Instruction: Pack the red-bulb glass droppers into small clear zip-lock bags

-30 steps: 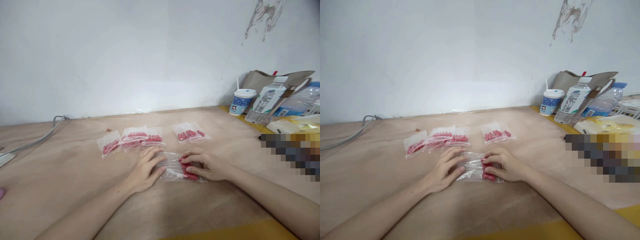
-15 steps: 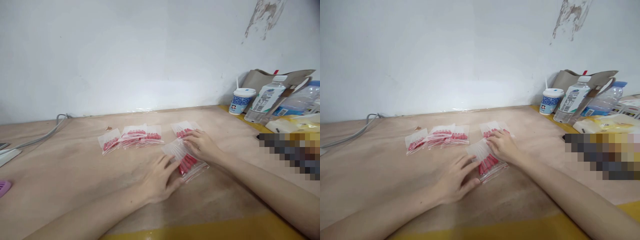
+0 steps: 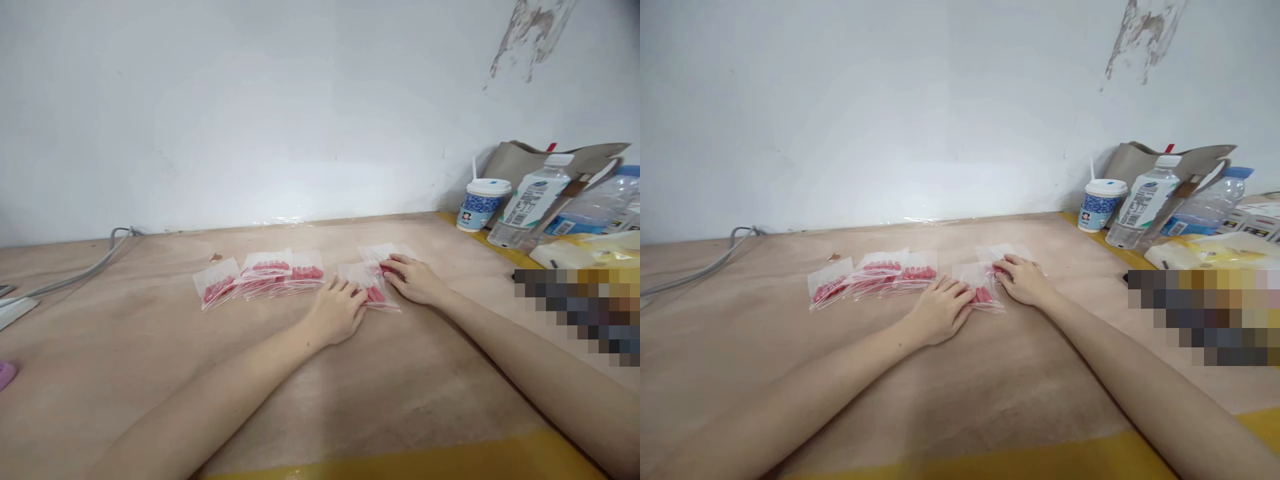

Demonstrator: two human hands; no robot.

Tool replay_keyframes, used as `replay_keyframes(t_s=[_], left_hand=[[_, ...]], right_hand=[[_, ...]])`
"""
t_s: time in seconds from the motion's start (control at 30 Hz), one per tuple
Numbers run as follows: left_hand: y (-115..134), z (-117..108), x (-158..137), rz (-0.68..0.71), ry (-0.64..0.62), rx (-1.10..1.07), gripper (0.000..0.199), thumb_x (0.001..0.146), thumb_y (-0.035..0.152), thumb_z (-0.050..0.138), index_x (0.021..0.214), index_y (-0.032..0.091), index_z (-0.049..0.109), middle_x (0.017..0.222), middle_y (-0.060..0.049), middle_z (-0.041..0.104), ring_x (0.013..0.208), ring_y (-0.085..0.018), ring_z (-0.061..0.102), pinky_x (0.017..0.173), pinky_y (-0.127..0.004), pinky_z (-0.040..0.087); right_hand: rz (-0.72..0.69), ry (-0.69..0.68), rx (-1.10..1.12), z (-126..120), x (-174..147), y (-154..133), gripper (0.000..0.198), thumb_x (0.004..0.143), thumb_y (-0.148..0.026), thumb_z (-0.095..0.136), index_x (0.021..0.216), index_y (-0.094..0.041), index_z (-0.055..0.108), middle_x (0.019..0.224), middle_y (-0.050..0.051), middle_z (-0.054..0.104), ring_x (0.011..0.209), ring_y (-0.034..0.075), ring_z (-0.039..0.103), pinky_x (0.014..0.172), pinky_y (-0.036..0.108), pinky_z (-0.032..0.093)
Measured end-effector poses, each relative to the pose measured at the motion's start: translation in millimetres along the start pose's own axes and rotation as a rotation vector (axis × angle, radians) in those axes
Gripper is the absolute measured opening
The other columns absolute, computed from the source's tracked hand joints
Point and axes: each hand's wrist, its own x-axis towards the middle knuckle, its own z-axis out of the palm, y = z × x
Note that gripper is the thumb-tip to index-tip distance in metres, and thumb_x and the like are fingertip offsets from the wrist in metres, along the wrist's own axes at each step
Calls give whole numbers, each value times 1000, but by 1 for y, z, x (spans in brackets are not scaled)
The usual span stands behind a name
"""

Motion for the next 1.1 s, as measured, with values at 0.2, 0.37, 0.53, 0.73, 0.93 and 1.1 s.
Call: replay_keyframes(t_s=[0.2,0.37,0.53,0.73,0.93,1.1], left_hand=[[-29,13,6,-120,25,48,26,92,29,35,103,17,56,102,-8,60,99,-23,54,102,-45,23],[-49,9,-3,-175,54,87,51,84,52,43,123,19,47,126,-13,47,122,-32,35,104,-52,11],[-67,4,-14,-241,-47,93,57,82,64,34,117,23,52,115,-9,55,110,-33,44,96,-57,20],[-78,3,-27,-282,-51,90,56,81,65,36,112,23,55,114,-9,56,110,-33,43,94,-56,23],[-79,-2,-34,-256,20,122,59,79,62,42,121,20,50,124,-12,50,119,-35,35,100,-57,14],[-63,-1,-18,-24,-9,114,51,79,21,48,129,18,41,130,-10,46,122,-26,37,104,-42,22]], right_hand=[[-84,82,38,-7,-8,-9,37,81,-43,46,112,-27,59,125,8,52,119,27,42,96,49,30],[-234,171,40,-6,-10,-30,33,77,-43,53,104,-26,62,112,7,59,107,24,50,99,49,22],[-273,162,45,2,-3,-44,26,85,-32,45,102,-27,64,104,6,63,98,22,54,95,47,26],[-339,71,48,-2,0,-51,29,88,-31,39,104,-28,63,100,5,64,96,20,55,93,46,28],[416,164,-11,-7,7,-10,53,80,-54,41,113,-17,58,114,18,56,103,32,52,83,48,39],[491,-5,60,3,17,6,67,76,-65,38,122,-19,52,119,17,55,107,33,51,86,47,39]])
